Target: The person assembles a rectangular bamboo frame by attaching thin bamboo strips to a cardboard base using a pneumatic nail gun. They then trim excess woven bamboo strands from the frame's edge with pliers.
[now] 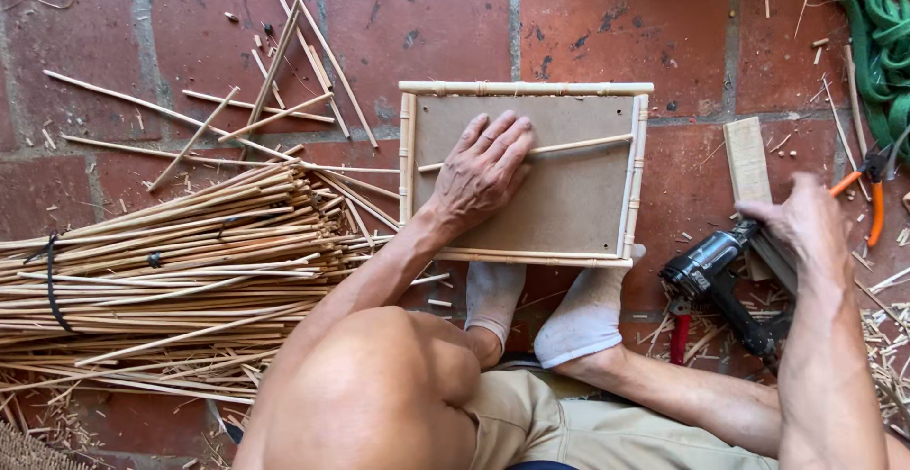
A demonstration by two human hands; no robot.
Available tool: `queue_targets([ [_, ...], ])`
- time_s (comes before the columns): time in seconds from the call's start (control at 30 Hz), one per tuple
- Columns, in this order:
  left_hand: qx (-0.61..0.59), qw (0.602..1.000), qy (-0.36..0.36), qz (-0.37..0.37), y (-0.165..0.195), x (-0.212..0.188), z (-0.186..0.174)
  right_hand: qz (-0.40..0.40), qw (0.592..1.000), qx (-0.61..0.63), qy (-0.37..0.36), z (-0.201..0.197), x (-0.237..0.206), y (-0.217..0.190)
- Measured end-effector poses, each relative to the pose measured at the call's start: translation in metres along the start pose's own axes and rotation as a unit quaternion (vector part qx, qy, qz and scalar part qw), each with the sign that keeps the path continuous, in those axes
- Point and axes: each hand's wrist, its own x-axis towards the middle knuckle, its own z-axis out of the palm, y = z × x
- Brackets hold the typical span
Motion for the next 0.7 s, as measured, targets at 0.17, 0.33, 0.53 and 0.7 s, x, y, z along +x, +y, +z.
queue_targets([
  [0.17, 0.070, 0.997, 0.018, -0.034, 0.017, 0.009, 0.010, 0.008, 0.990, -0.075, -0.116, 0.022, 0.001, 0.022],
  [0.33, 0.089, 0.994, 0.031, -0.063, 0.034, 0.018, 0.019, -0.029, 0.981, 0.015, 0.194, 0.008, 0.010, 0.004],
  [0.53, 0.036, 0.997, 0.034, -0.065, 0.040, 0.016, 0.019, -0.066, 0.838, 0.371, 0.396, -0.038, 0.027, -0.008],
  [0.7, -0.010, 1.000, -0.012, -0.015, 0.045, 0.012, 0.020, 0.023, 0.810, 0.476, 0.342, 0.025, 0.002, -0.088],
])
